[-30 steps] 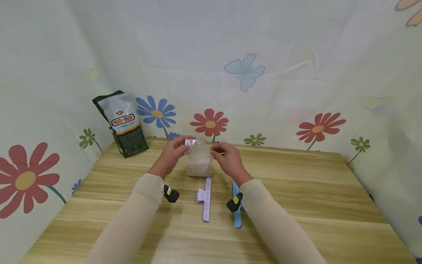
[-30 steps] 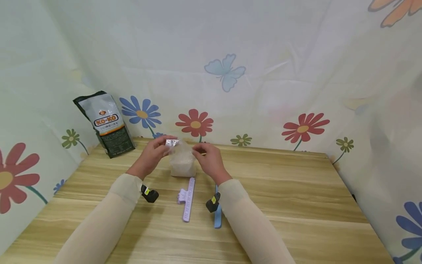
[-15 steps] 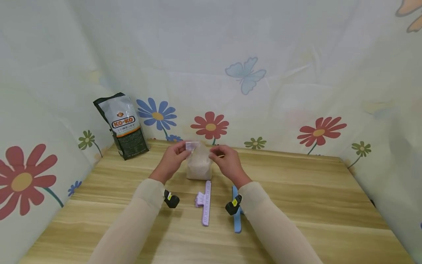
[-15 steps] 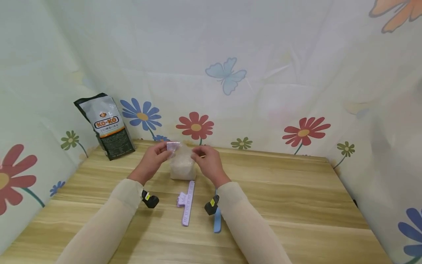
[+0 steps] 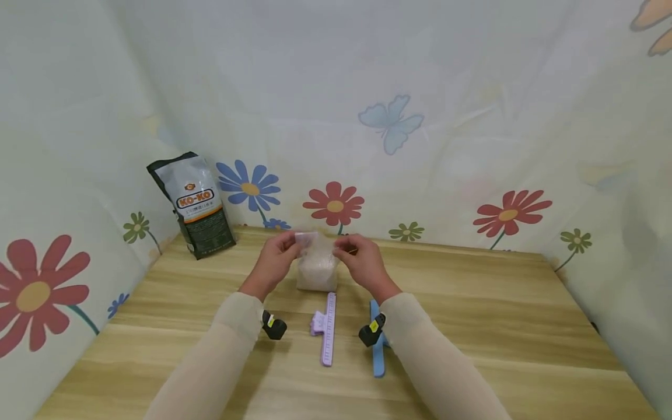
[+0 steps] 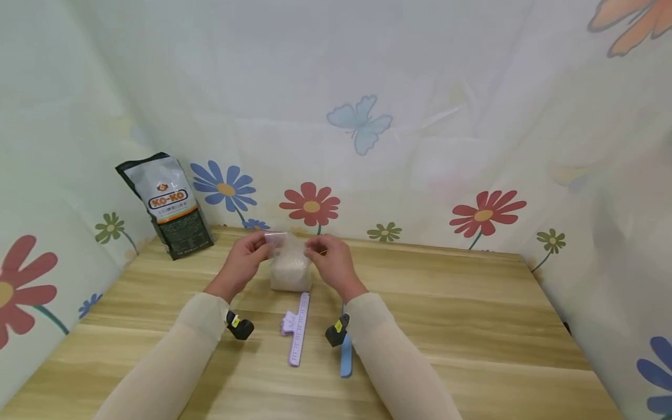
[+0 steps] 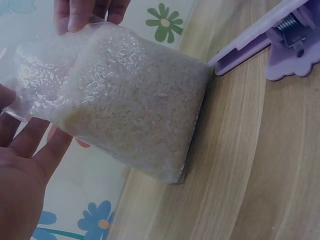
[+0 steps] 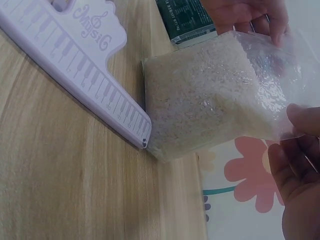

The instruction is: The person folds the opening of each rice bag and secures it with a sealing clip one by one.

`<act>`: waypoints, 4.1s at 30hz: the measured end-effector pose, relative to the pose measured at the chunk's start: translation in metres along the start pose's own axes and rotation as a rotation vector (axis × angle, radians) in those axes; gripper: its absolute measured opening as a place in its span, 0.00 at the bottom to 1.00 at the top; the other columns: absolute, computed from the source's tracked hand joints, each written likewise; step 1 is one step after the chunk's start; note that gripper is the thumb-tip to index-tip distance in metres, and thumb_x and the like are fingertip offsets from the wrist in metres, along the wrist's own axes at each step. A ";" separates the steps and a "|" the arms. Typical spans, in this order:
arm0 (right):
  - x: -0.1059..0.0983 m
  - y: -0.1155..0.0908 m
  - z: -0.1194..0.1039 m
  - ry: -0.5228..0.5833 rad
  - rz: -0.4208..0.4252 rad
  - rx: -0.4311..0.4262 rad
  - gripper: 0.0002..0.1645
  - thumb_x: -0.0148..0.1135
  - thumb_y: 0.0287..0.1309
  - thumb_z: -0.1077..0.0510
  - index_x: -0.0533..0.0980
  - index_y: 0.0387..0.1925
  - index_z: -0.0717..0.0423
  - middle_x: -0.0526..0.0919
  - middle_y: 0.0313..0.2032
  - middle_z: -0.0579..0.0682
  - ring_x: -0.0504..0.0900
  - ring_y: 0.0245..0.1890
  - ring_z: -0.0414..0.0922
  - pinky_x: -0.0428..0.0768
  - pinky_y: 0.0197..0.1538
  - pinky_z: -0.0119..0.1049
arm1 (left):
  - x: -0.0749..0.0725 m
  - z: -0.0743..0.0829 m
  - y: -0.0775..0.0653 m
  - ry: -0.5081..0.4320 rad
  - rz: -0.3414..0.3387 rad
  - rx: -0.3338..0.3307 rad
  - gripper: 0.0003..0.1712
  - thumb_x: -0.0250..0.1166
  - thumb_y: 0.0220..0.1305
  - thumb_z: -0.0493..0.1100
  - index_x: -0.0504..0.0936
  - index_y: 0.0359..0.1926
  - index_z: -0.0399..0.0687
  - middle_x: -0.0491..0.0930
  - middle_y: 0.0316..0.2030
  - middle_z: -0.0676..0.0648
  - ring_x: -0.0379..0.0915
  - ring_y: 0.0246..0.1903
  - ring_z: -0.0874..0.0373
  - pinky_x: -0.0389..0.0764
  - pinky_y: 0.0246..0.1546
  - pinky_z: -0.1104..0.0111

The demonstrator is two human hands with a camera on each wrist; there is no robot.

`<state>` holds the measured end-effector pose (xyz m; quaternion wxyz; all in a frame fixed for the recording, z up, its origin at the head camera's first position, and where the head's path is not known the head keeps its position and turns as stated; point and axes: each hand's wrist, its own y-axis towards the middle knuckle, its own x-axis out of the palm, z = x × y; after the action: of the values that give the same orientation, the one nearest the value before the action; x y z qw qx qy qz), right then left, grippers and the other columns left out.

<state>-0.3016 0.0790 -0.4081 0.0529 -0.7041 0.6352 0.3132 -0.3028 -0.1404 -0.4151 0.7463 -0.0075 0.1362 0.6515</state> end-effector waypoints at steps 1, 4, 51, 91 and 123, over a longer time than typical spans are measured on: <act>0.000 -0.001 0.000 0.000 -0.001 0.002 0.08 0.66 0.60 0.57 0.81 0.41 0.52 0.83 0.38 0.49 0.80 0.39 0.44 0.82 0.46 0.39 | 0.000 0.000 -0.001 0.006 0.003 -0.003 0.16 0.56 0.72 0.44 0.78 0.57 0.46 0.80 0.53 0.42 0.76 0.52 0.53 0.77 0.57 0.58; 0.001 -0.002 0.001 -0.003 -0.004 0.008 0.08 0.65 0.60 0.57 0.81 0.42 0.52 0.83 0.38 0.48 0.80 0.38 0.44 0.81 0.45 0.37 | 0.000 -0.001 -0.002 0.020 0.014 -0.003 0.15 0.56 0.72 0.43 0.79 0.56 0.47 0.81 0.52 0.43 0.77 0.51 0.54 0.78 0.56 0.59; -0.001 -0.002 0.008 -0.070 -0.099 -0.094 0.09 0.60 0.61 0.60 0.85 0.38 0.48 0.84 0.41 0.45 0.80 0.40 0.43 0.81 0.46 0.39 | -0.005 -0.010 -0.012 0.185 0.077 0.055 0.19 0.46 0.72 0.37 0.85 0.43 0.47 0.82 0.51 0.45 0.77 0.52 0.53 0.77 0.56 0.56; 0.001 0.005 -0.003 -0.130 -0.058 0.012 0.05 0.68 0.57 0.62 0.86 0.35 0.51 0.86 0.35 0.46 0.81 0.35 0.41 0.81 0.38 0.33 | 0.022 -0.046 -0.015 -0.070 0.158 -0.058 0.22 0.55 0.70 0.57 0.80 0.51 0.46 0.80 0.48 0.45 0.72 0.50 0.58 0.72 0.56 0.65; -0.027 -0.028 0.001 -0.085 -0.065 0.087 0.15 0.67 0.59 0.54 0.81 0.48 0.47 0.83 0.45 0.46 0.81 0.45 0.45 0.81 0.50 0.42 | 0.034 -0.049 -0.015 -0.047 0.286 0.024 0.20 0.57 0.70 0.56 0.82 0.45 0.46 0.80 0.38 0.46 0.71 0.39 0.58 0.73 0.40 0.71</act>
<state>-0.2759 0.1085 -0.4041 0.1203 -0.7075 0.6221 0.3131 -0.2942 -0.1192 -0.4717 0.6488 0.0361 0.1262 0.7495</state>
